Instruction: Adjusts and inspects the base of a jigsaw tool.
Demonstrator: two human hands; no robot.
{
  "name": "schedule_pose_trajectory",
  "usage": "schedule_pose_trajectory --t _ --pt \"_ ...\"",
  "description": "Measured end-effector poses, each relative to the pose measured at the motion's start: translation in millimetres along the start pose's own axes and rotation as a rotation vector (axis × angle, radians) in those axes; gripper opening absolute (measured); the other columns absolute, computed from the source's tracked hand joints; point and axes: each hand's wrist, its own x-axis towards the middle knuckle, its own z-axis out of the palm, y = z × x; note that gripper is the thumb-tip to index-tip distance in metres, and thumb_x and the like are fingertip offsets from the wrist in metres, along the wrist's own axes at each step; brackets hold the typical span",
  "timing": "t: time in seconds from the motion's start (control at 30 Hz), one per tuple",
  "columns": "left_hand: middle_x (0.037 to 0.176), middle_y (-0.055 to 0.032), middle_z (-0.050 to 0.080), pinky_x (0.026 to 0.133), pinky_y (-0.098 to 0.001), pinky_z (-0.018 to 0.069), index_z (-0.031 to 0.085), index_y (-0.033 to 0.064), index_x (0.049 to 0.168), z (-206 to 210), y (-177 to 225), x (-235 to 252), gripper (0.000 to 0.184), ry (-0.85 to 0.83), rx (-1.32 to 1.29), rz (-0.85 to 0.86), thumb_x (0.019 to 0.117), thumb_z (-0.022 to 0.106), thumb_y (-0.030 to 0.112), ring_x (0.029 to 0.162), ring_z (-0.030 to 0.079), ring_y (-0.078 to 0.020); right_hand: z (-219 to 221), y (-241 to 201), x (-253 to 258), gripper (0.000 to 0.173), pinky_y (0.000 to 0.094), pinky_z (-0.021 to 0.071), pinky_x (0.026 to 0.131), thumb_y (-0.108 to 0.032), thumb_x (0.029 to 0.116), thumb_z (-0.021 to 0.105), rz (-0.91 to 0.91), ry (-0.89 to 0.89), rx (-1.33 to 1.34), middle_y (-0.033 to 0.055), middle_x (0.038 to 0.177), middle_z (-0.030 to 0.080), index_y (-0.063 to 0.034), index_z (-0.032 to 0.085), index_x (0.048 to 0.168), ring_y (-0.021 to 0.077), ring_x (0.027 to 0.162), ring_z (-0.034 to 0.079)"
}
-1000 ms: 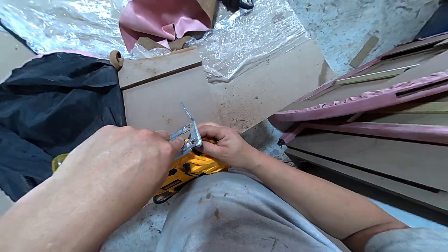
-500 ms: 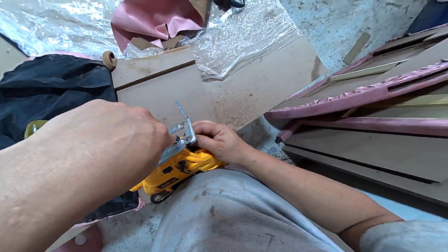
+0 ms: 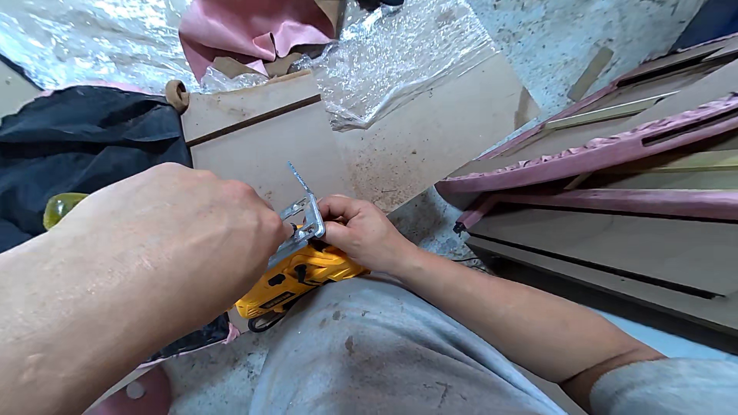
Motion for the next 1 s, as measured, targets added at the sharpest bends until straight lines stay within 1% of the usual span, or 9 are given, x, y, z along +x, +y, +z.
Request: schedule_pose_trajectory --t 0.07,0.2,0.33,0.4,0.6,0.73,0.87,0.93,1.0 --pt "0.081 0.0016 0.066 0.046 -0.0411 0.0472 0.075 0.0349 0.118 1.9 2.0 -0.8 0.033 0.013 0.005 0.006 0.0951 0.057 0.02 0.056 0.06 -0.0196 1.2 -1.4 0.2 0.014 0.0314 0.0571 0.075 -0.021 0.0951 0.063 0.043 0.01 -0.018 -0.005 0.098 0.07 -0.0167 0.076 0.092 0.0061 0.088 0.066" --pt "0.078 0.0014 0.064 0.046 -0.0397 0.0463 0.076 0.0306 0.115 3.6 5.3 -1.2 0.032 0.047 0.01 0.036 0.0909 0.062 0.016 0.057 0.06 -0.0192 2.7 -1.4 -1.3 0.014 0.0326 0.057 0.075 -0.021 0.0955 0.062 0.058 0.025 -0.011 -0.0044 0.095 0.07 -0.0165 0.075 0.093 0.0069 0.087 0.067" --pt "0.076 0.0006 0.062 0.045 -0.0377 0.0445 0.075 0.0274 0.117 5.3 9.5 -3.7 0.032 0.085 0.019 0.08 0.0905 0.062 0.015 0.056 0.059 -0.0193 2.7 -5.0 -7.4 0.018 0.0321 0.0595 0.079 -0.021 0.0943 0.063 0.087 0.038 0.01 -0.004 0.096 0.073 -0.0146 0.069 0.11 0.0072 0.09 0.069" --pt "0.077 0.0004 0.064 0.044 -0.0373 0.0445 0.074 0.0273 0.123 7.1 10.3 -4.5 0.037 0.099 0.013 0.089 0.0914 0.061 0.015 0.056 0.059 -0.0194 0.6 -3.3 -10.6 0.019 0.0315 0.0587 0.08 -0.02 0.0948 0.062 0.081 0.029 0.023 -0.0036 0.097 0.072 -0.0143 0.066 0.113 0.0073 0.091 0.069" --pt "0.081 0.0008 0.066 0.046 -0.0386 0.0455 0.072 0.0312 0.13 9.7 5.1 -0.6 0.042 0.083 0.015 0.085 0.0961 0.054 0.013 0.059 0.061 -0.02 -6.8 5.0 -14.3 0.021 0.034 0.0576 0.083 -0.018 0.0993 0.054 0.016 -0.029 0.004 -0.0015 0.103 0.071 -0.0124 0.071 0.111 0.0083 0.096 0.067" --pt "0.081 0.0004 0.066 0.045 -0.0396 0.0459 0.071 0.031 0.131 8.9 4.1 -0.3 0.042 0.072 0.015 0.08 0.0979 0.053 0.014 0.058 0.061 -0.0206 -4.2 2.6 -14.2 0.019 0.0368 0.0567 0.08 -0.026 0.0992 0.058 0.062 -0.013 -0.046 -0.0041 0.102 0.069 -0.0171 0.071 0.109 0.0076 0.094 0.066" --pt "0.08 0.0004 0.065 0.046 -0.0391 0.0461 0.072 0.0295 0.13 9.0 4.3 -0.7 0.041 0.095 0.008 0.098 0.0974 0.052 0.013 0.058 0.061 -0.0205 -0.7 0.4 -13.2 0.012 0.0325 0.0559 0.08 -0.021 0.0979 0.059 0.072 0.008 -0.03 -0.0033 0.101 0.069 -0.0156 0.069 0.103 0.007 0.094 0.065" --pt "0.081 0.001 0.066 0.046 -0.039 0.0465 0.071 0.0308 0.131 9.1 4.7 -1.4 0.042 0.087 0.007 0.088 0.0979 0.051 0.014 0.058 0.061 -0.0199 0.5 -1.0 -13.2 0.012 0.0333 0.055 0.083 -0.021 0.0981 0.058 0.081 0.002 -0.03 -0.0037 0.104 0.068 -0.0164 0.069 0.101 0.0072 0.098 0.064" --pt "0.082 0.0005 0.067 0.046 -0.0398 0.047 0.071 0.0325 0.13 9.4 5.0 -2.1 0.041 0.078 0.011 0.068 0.0984 0.052 0.015 0.059 0.062 -0.0204 -0.9 1.8 -13.1 0.015 0.0354 0.0544 0.091 -0.02 0.0995 0.055 0.033 -0.021 -0.01 -0.0021 0.112 0.068 -0.0141 0.069 0.102 0.009 0.107 0.063"
